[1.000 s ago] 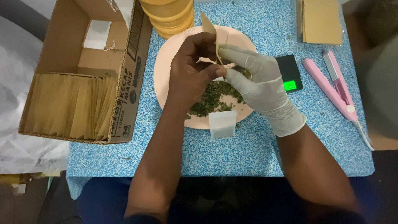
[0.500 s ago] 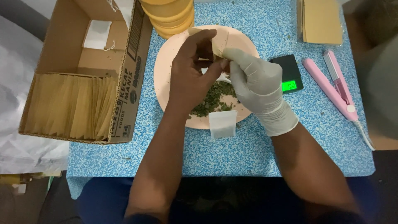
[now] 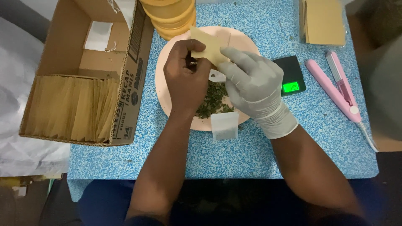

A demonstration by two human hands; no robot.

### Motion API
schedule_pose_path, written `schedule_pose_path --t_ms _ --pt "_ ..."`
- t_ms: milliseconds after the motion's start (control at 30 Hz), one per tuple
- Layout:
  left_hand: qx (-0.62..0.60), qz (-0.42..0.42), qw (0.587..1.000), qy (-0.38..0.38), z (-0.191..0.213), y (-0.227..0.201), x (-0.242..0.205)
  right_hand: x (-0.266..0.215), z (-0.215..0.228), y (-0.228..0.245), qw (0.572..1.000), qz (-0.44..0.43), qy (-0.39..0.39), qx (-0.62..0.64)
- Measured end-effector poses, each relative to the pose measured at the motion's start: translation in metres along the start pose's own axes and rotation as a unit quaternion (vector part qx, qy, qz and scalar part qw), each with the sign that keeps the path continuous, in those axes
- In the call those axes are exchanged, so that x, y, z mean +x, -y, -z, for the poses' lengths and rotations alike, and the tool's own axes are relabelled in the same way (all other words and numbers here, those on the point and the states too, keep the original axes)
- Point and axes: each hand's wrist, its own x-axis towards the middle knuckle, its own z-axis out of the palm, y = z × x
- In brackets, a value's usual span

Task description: Manually filling tea bags with loose tea leaves using a spoon, weighing them on a digital scale, and sealing the bags with a heat sealer.

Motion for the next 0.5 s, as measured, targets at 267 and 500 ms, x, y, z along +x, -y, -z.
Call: schedule_pose_path --t_ms 267,500 --pt "0.010 0.025 0.999 -0.030 0.0001 -0.0003 0.0007 0.0050 -0.0023 0.0030 0.999 0.021 -0.024 -0.001" --pt "0.006 0.028 0.999 -0.024 -0.0022 -0.0018 -0.0016 0.0040 -0.0056 0.0051 0.995 -0.003 -0.005 -0.102"
